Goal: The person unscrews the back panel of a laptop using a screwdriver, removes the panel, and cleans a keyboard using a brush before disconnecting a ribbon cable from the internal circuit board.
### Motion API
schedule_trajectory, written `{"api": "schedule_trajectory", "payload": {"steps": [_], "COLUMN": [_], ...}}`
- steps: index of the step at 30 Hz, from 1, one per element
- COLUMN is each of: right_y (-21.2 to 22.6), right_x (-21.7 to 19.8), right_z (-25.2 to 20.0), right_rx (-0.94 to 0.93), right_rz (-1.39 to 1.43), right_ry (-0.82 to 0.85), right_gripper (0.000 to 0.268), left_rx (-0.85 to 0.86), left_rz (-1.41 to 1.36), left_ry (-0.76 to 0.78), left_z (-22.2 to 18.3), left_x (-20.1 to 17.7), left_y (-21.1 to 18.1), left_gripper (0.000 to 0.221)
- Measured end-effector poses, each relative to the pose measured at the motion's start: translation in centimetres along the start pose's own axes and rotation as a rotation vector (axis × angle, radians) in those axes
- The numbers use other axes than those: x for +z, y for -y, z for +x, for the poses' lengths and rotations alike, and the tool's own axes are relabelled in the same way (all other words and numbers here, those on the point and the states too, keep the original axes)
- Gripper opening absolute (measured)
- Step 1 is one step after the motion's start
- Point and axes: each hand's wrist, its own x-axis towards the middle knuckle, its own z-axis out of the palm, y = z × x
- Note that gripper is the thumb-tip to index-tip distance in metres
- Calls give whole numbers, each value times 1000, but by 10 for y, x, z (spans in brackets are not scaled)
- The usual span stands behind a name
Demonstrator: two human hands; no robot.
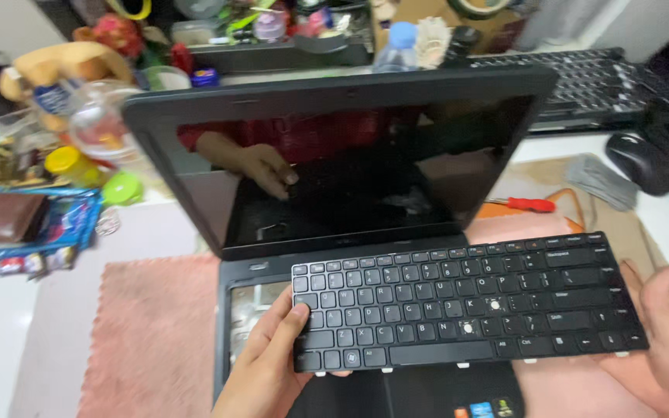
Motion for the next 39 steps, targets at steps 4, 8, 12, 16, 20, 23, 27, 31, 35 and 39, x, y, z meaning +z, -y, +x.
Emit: {"api": "schedule_trajectory", "payload": {"steps": [4, 8, 12, 16, 20, 23, 27, 31, 35, 39], "right_y": [-88, -79, -9, -21, -38, -39, -37, -10, 7, 5], "right_x": [-69, -42, 63, 65, 61, 65, 67, 68, 50, 17], "right_z": [71, 69, -25, -8, 8, 10, 0, -37, -46, -23], "right_rx": [-162, -20, 90, 92, 146, 265, 289, 101, 155, 162], "right_rz": [170, 91, -48, 2, 115, 126, 136, -16, 21, 23], "right_ry": [362, 381, 189, 523, 569, 461, 460, 472, 389, 379], "right_gripper": [53, 56, 41, 54, 47, 45, 48, 48, 51, 46], "left_rx": [26, 61, 115, 62, 84, 33, 89, 149, 205, 117], "left_rz": [-67, -169, -98, -189, -234, -274, -242, -105, -6, -115], "left_ry": [-169, -419, -275, -238, -241, -248, -234, -250, -230, -435], "left_z": [-10, -21, -25, -28, -36, -37, -45, -64, -62, -52], "left_x": [-20, -35, -64, -74, -69, -68, -59, -44, -44, 23], "left_y": [-14, -28, -38, -46, -53, -56, -55, -55, -29, -19], "left_gripper": [56, 69, 32, 33, 44, 47, 46, 52, 49, 48]}}
